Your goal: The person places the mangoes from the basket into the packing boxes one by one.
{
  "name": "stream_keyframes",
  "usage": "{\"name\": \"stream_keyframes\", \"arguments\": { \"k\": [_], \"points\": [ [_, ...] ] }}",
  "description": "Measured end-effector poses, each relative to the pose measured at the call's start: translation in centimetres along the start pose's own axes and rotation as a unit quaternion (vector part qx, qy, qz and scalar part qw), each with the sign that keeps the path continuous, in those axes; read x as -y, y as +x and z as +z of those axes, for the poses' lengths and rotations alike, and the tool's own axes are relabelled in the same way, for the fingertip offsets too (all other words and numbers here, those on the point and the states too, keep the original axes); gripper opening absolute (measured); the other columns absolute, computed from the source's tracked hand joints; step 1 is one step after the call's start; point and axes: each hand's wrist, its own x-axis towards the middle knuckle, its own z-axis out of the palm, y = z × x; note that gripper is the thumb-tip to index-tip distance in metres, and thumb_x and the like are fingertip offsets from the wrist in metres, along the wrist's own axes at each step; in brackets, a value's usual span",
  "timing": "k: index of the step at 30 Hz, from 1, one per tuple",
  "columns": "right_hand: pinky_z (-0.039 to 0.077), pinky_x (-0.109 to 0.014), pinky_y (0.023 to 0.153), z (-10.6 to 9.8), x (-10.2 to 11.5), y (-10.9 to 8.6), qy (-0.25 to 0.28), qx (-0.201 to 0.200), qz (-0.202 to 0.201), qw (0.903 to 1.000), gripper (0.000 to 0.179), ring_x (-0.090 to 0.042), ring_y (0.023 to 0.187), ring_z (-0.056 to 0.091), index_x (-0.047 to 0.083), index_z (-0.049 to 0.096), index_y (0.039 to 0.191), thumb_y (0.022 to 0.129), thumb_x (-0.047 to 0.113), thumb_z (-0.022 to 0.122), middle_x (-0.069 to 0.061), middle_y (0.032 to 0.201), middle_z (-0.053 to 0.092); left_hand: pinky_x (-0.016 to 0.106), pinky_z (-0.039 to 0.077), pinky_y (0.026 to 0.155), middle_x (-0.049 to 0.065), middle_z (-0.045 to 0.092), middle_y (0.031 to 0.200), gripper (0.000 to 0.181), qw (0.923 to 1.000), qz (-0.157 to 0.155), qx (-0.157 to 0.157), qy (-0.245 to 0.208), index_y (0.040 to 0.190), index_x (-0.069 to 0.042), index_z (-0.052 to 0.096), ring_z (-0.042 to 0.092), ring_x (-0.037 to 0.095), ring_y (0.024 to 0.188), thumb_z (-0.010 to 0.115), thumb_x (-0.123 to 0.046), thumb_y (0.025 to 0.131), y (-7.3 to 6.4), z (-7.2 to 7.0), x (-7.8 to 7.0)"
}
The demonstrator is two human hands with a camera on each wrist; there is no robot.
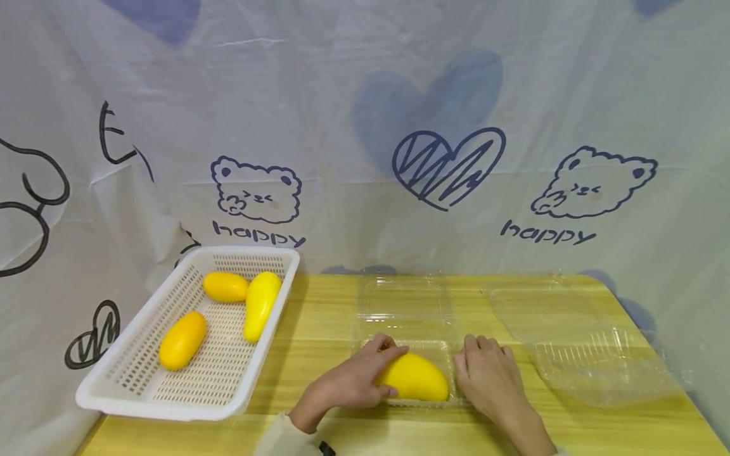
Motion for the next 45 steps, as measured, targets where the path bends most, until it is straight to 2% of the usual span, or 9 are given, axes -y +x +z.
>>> {"name": "stream_keyframes", "arguments": {
  "k": [4,18,23,29,39,45],
  "points": [
    [0.035,-0.038,0.068,0.0,0.0,-0.1,0.000,0.005,0.004,1.0000,0.028,-0.019,0.066,0.039,0.015,0.043,0.074,0.102,0.015,0.047,0.000,0.068,0.040,0.033,0.047,0.104,0.004,0.047,0.137,0.069,1.0000,0.006,-0.002,0.004,0.151,-0.010,0.050,0.049,0.014,0.115,0.081,-0.016,0.090,0.0,-0.2,0.0],
    [0.031,-0.034,0.064,0.3,-0.1,0.1,0.013,0.003,0.006,0.9999,0.027,-0.018,0.063,0.038,0.014,0.044,0.075,0.102,0.014,0.048,0.000,0.066,0.039,0.038,0.045,0.108,0.005,0.049,0.140,0.063,0.9990,0.025,-0.023,0.029,0.150,-0.013,0.053,0.047,0.019,0.122,0.078,-0.016,0.092,0.0,0.2,0.5],
    [0.033,-0.035,0.064,0.3,-0.1,0.1,0.016,-0.004,0.002,0.9999,0.027,-0.018,0.064,0.039,0.014,0.045,0.075,0.102,0.014,0.047,0.001,0.067,0.041,0.041,0.044,0.108,0.007,0.048,0.143,0.057,0.9988,0.029,-0.033,0.021,0.150,-0.011,0.052,0.047,0.023,0.126,0.072,-0.016,0.097,-0.1,-0.1,0.1],
    [0.033,-0.034,0.063,0.2,-0.1,0.1,0.017,-0.010,-0.003,0.9998,0.029,-0.017,0.062,0.038,0.014,0.044,0.073,0.102,0.013,0.047,0.001,0.065,0.040,0.043,0.044,0.109,0.011,0.049,0.144,0.044,0.9962,0.040,-0.075,0.019,0.146,-0.008,0.054,0.048,0.026,0.130,0.062,-0.011,0.103,-0.2,-0.5,-0.2],
    [0.032,-0.034,0.062,0.1,0.0,0.0,0.020,-0.009,-0.002,0.9998,0.029,-0.018,0.061,0.037,0.014,0.043,0.073,0.101,0.012,0.047,0.000,0.065,0.039,0.050,0.044,0.109,0.015,0.054,0.141,0.038,0.9839,0.063,-0.163,0.036,0.139,-0.004,0.060,0.050,0.033,0.130,0.064,-0.007,0.101,-0.6,-1.9,-0.5],
    [0.033,-0.035,0.063,-0.1,0.0,0.1,0.022,0.003,0.005,0.9997,0.028,-0.018,0.063,0.039,0.014,0.044,0.074,0.102,0.013,0.046,-0.001,0.066,0.040,0.050,0.046,0.106,0.014,0.057,0.138,0.037,0.9798,0.060,-0.186,0.044,0.137,-0.003,0.061,0.054,0.033,0.128,0.065,-0.006,0.100,-0.8,-3.2,-0.4]
  ]
}}
